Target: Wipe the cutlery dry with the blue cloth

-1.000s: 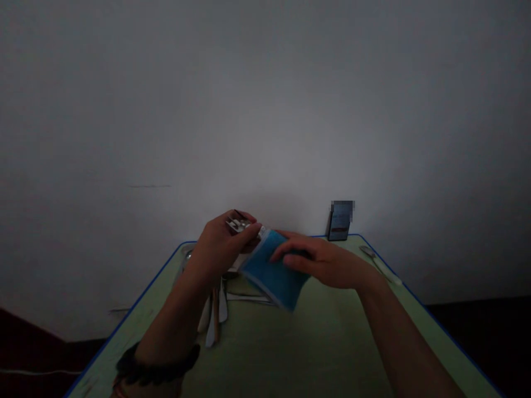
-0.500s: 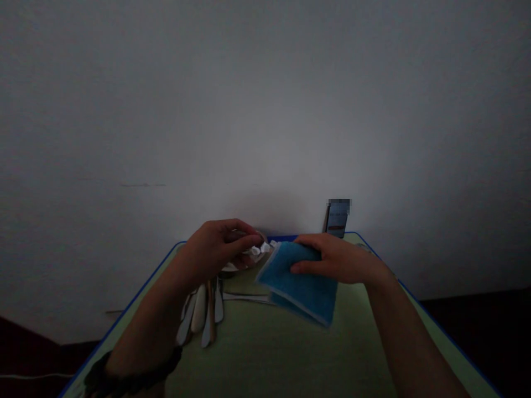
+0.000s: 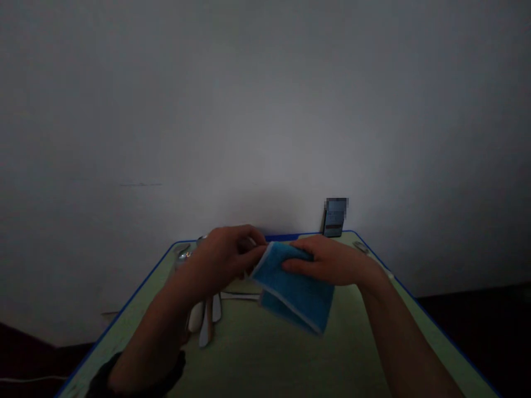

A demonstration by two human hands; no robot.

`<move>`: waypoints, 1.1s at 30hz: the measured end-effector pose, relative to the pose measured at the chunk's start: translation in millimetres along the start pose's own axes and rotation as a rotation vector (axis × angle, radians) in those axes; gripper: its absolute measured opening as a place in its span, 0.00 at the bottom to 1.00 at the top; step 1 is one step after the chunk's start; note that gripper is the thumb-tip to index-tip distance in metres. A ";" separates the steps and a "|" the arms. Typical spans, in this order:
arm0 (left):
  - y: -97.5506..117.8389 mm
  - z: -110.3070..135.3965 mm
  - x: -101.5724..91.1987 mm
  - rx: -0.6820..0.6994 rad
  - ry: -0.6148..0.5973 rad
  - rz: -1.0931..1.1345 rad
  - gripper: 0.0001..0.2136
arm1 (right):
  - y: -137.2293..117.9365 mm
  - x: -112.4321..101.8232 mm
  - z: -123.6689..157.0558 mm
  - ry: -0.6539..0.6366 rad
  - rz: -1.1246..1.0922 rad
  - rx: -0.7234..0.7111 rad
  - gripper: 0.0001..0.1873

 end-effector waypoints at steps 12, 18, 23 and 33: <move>-3.5 1.7 -2.8 0.086 -0.111 0.142 0.07 | 1.2 2.2 -3.1 0.088 0.087 0.017 0.11; -4.2 -6.7 5.1 0.095 -0.057 0.039 0.07 | 1.4 4.1 -4.6 0.094 0.087 -0.019 0.11; -3.0 -11.3 2.6 0.098 0.134 0.038 0.11 | 16.9 2.2 -9.8 0.257 -0.120 -0.001 0.15; 4.4 -13.3 27.1 0.076 -0.058 -0.050 0.19 | 59.0 4.4 -27.1 0.995 -1.409 -0.093 0.12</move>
Point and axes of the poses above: each hand's wrist, its own z-axis away from the middle knuckle, its own x-axis out of the palm, y = z × x, the point moved 4 cm from there along -z, towards the middle knuckle, and after that the axes turned 8 degrees about -y, right-handed, at the moved point
